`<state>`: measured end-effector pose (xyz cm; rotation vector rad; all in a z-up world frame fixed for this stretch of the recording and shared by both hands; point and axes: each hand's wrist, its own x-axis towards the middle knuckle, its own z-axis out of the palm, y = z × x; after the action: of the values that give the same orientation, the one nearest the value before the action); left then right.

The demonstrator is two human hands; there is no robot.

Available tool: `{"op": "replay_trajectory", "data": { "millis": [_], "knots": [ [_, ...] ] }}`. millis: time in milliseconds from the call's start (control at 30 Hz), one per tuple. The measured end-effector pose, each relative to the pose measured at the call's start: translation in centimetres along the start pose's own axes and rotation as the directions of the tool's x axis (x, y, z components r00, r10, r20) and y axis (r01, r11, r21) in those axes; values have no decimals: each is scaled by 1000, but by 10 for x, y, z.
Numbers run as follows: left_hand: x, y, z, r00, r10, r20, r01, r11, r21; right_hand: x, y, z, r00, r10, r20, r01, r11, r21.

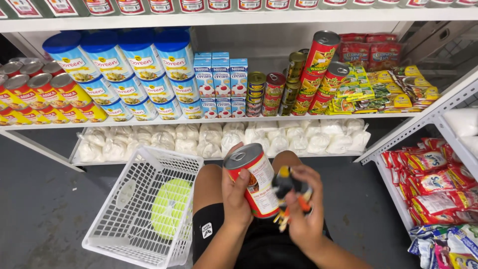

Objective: Using a tape measure to measure the dimensions of a can of corn in a grocery store aisle.

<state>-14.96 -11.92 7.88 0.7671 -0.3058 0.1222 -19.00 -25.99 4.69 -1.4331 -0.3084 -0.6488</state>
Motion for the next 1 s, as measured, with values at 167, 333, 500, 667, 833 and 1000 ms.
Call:
{"op": "replay_trajectory", "data": {
  "millis": [167, 333, 500, 667, 833, 1000],
  "knots": [
    [-10, -4, 3, 995, 77, 65, -93, 951, 294, 15, -28, -1, 922, -367, 126, 388, 882, -268],
    [-23, -3, 4, 963, 61, 262, -141, 944, 297, 25, -11, -8, 1000, -19, 0, 18, 974, 227],
    [-13, -7, 11, 980, 187, -62, -172, 966, 193, -2, -12, -6, 994, 105, -34, -100, 987, 126],
    [-18, -10, 13, 992, 124, -17, -112, 941, 318, 6, -37, 0, 907, -400, 133, 421, 846, -326],
    [-23, -1, 15, 987, 141, 80, -160, 931, 327, 26, -20, -8, 956, -285, 70, 291, 951, -106],
    [-23, 8, 21, 979, 182, 87, -201, 906, 373, 5, -22, -3, 982, -185, -30, 182, 980, -85]
  ]
}}
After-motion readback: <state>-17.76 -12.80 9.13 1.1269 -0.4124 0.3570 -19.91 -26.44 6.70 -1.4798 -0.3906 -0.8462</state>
